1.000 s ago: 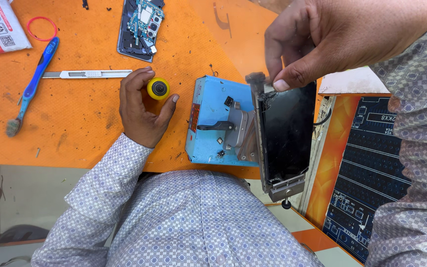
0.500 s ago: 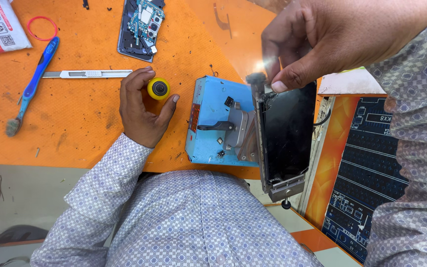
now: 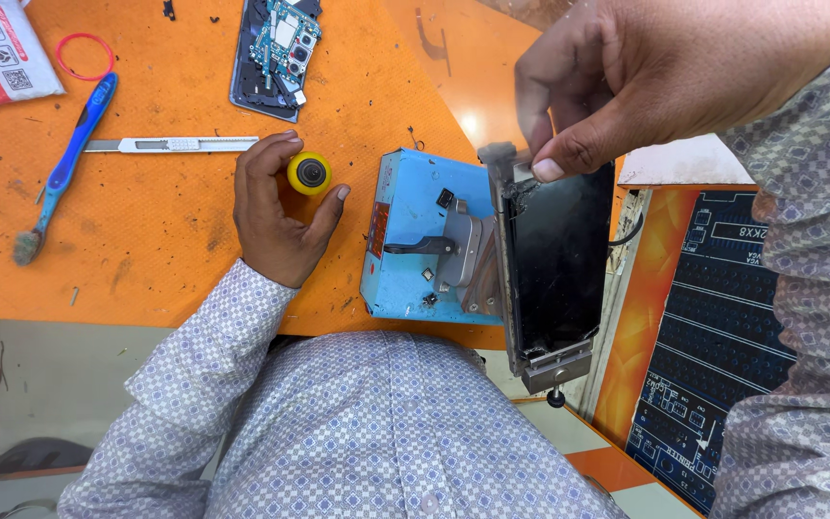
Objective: The person applies adhesive from a yellow bottle to the edges of a mobile phone frame held in a jig, then aligns and presses a replacement screen onto the frame.
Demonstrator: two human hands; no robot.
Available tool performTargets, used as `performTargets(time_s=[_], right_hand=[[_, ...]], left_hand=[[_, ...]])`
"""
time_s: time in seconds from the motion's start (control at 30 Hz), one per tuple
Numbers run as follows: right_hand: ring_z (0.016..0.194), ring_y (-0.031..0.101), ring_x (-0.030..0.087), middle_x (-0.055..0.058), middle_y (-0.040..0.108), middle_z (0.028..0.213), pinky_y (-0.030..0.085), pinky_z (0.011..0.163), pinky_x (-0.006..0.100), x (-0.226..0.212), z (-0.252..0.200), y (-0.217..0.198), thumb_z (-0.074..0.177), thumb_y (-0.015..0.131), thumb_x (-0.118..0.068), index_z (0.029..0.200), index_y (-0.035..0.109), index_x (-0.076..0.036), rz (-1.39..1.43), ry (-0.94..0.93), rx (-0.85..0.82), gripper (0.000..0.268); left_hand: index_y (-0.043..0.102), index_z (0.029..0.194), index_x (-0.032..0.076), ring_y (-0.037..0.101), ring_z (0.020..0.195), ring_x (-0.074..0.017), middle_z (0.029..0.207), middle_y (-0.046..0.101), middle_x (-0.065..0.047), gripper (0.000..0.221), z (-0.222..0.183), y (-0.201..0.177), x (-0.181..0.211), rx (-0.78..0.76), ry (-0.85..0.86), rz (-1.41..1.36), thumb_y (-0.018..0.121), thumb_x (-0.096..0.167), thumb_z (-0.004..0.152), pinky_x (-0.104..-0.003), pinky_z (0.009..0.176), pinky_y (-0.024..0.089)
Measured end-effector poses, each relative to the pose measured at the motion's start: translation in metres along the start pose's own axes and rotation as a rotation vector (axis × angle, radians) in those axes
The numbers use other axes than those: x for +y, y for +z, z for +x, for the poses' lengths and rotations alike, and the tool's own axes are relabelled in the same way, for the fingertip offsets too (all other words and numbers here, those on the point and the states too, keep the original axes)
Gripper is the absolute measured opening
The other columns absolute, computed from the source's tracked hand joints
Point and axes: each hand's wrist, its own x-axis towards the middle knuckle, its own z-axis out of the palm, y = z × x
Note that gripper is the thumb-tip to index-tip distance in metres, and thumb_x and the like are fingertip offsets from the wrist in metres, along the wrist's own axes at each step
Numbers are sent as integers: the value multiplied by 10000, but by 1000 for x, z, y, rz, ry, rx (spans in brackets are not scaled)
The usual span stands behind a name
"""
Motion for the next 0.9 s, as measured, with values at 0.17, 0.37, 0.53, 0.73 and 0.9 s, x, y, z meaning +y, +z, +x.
performTargets(time_s=[0.17, 0.37, 0.53, 0.73, 0.9], right_hand=[[644, 748, 192, 98, 763, 753, 590, 528, 304, 1, 0, 2, 881, 735, -151, 932, 723, -45, -63, 112, -1, 118], [611, 705, 133, 48, 757, 713, 570, 507, 266, 6, -1, 1, 882, 771, -207, 908, 725, -86, 25, -43, 11, 132], [516, 685, 174, 106, 734, 664, 495, 424, 307, -1, -1, 1, 875, 757, -219, 942, 722, -85, -63, 32, 1, 154], [638, 684, 145, 57, 730, 766, 538, 548, 281, -1, -15, -1, 909, 721, -182, 916, 769, -58, -64, 66, 283, 133], [702, 671, 228, 110, 699, 776, 535, 606, 378, 2, -49, 74, 904, 857, -70, 850, 760, -3, -399, -548, 1037, 130]], left_hand=[[467, 1388, 54, 569, 1332, -339, 1422, 519, -181, 652, 0, 0, -1, -5, 12, 48, 902, 80, 903, -412, 1124, 532], [461, 1400, 56, 564, 1343, -337, 1434, 505, -183, 652, -1, 0, -2, -12, -4, 22, 896, 88, 915, -406, 1130, 540], [457, 1401, 58, 563, 1339, -336, 1433, 504, -184, 662, -1, -1, -2, -16, -4, 36, 898, 85, 908, -404, 1125, 536], [458, 1394, 61, 565, 1337, -329, 1439, 504, -181, 658, -1, 0, -1, -4, -12, 24, 895, 80, 903, -401, 1118, 544], [458, 1395, 58, 568, 1330, -326, 1436, 503, -178, 650, -1, -1, -1, 2, -22, 3, 889, 79, 909, -393, 1107, 551]])
